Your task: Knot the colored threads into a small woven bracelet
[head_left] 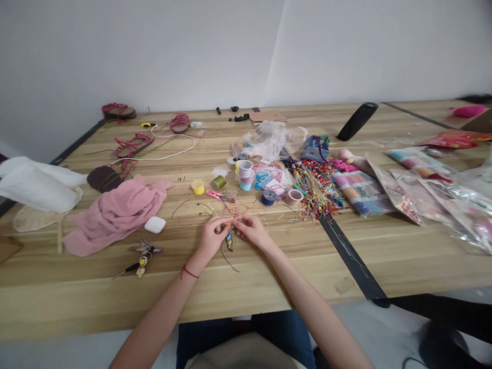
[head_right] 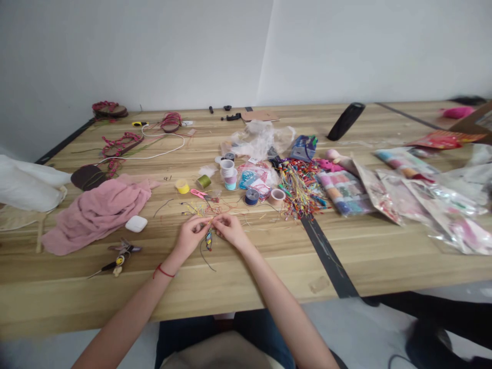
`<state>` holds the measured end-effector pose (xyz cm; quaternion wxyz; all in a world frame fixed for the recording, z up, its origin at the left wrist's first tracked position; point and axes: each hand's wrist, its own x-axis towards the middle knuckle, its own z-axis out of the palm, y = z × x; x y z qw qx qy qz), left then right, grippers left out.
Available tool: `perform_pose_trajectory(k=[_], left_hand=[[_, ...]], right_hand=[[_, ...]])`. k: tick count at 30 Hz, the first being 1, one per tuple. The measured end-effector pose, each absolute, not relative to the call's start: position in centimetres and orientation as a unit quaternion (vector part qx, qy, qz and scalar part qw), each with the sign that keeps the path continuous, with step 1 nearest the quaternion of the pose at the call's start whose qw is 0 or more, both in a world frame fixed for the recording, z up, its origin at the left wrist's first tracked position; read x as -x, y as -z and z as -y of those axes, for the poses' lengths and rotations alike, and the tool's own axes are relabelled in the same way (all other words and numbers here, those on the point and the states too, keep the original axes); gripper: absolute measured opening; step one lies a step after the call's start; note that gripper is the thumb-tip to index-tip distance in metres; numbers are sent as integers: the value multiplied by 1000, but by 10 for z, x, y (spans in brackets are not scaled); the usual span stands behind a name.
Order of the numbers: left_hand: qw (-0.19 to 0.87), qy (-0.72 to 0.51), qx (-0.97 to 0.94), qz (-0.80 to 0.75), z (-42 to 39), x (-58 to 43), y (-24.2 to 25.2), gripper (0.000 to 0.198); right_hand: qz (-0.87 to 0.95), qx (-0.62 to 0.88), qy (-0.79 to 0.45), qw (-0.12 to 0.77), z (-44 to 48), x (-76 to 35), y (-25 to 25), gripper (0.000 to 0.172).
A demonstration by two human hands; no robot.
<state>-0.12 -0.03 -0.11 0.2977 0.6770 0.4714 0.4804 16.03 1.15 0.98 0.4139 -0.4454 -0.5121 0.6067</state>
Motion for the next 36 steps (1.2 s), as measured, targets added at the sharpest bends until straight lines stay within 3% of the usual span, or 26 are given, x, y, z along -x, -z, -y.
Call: perform_pose_trajectory(k=[17,36], left_hand=[[301,-485,-673,-470,2,0,0,20],[319,-480,-672,-465,3,0,-2,20]], right_hand=[[519,462,-585,418,-10,-159,-13,28],[510,465,-591,418,-13,-163,-7,37]])
